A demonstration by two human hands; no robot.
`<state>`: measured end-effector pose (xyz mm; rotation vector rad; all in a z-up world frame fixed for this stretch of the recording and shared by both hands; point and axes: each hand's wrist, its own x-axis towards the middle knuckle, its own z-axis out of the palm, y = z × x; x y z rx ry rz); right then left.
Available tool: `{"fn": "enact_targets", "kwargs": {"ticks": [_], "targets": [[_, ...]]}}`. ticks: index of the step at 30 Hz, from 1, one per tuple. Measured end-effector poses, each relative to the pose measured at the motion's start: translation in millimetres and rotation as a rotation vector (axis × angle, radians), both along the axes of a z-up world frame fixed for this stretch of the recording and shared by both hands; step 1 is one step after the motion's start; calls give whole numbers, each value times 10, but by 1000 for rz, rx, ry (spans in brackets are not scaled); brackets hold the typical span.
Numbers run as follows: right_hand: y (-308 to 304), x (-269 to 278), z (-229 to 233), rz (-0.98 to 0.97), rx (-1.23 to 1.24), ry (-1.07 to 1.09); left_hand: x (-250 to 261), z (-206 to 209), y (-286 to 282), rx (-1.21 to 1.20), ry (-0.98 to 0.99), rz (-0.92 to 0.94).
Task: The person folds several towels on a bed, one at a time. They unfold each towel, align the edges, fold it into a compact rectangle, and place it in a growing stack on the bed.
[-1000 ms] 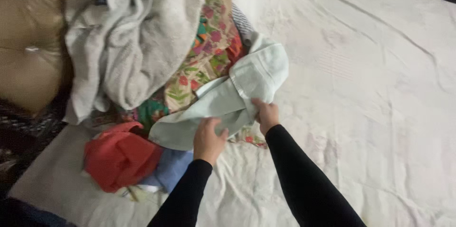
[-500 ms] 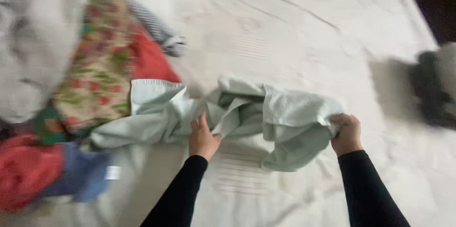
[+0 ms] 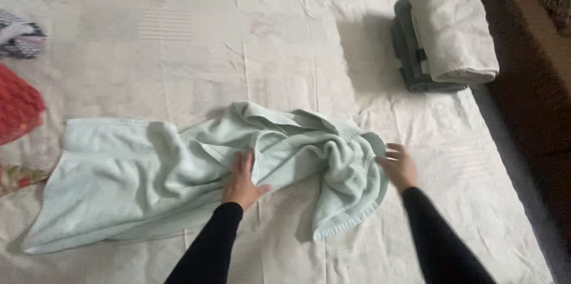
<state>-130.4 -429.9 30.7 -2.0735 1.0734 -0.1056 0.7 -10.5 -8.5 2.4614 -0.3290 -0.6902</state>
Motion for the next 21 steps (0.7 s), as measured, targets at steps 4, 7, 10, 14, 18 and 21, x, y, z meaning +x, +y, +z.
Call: {"fn": "enact_targets", "kwargs": {"ticks": [4,7,10,14,18,21], "targets": [[455,160,-233,192,-268,-158,102,-186,-73,-69,-134,59],[730,429,-255,225,-294,-245,206,-262,-23,52,-148,-34],[888,719,-266,254,-454,-233,352,-194,172,-57,-268,-9],[888,1059,-433,361,-555,-238,613,80,658,152,-260,-41],[645,1231,-519,270,-383,-57,982,428,1209,305,-79,220],[326,1077,-308,18,-585,-84,1187,532,1335,231,-119,458]]}}
